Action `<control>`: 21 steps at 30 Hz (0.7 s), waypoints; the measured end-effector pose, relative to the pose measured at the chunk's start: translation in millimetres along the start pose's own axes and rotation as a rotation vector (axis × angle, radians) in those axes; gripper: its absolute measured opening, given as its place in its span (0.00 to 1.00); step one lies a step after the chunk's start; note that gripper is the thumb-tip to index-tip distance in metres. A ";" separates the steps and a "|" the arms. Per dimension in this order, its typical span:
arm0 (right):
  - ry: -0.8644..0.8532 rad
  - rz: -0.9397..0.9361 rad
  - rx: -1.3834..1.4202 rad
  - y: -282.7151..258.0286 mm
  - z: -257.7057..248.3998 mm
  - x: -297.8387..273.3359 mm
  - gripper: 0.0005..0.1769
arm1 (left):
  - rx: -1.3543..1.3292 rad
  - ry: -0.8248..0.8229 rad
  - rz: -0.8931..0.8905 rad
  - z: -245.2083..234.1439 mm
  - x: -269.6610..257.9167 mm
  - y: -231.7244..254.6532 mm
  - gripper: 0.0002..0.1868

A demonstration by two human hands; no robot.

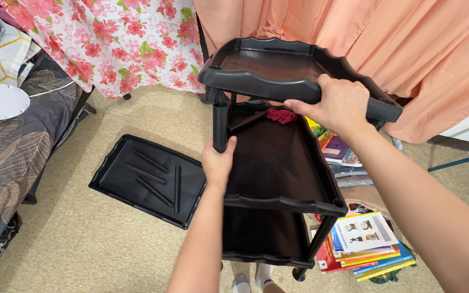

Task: The person assembles a black plastic three-tier rolling cart by inserting vertical support poles into the tray frames and securing each tier. They handle the trays and poles by hand, aligning and pressing the components together to form the cart structure.

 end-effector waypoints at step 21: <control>0.042 -0.022 0.000 0.4 4.4 -2.5 0.46 | 0.028 0.121 0.069 4.1 14.7 28.0 0.34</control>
Point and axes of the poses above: each hand's wrist, its own x-axis towards the middle knuckle, its own z-axis out of the palm, y = z × x, the point moved 4 cm from there along x, towards the middle knuckle, and after that the axes turned 8 degrees about -x, right-handed, at the moved point
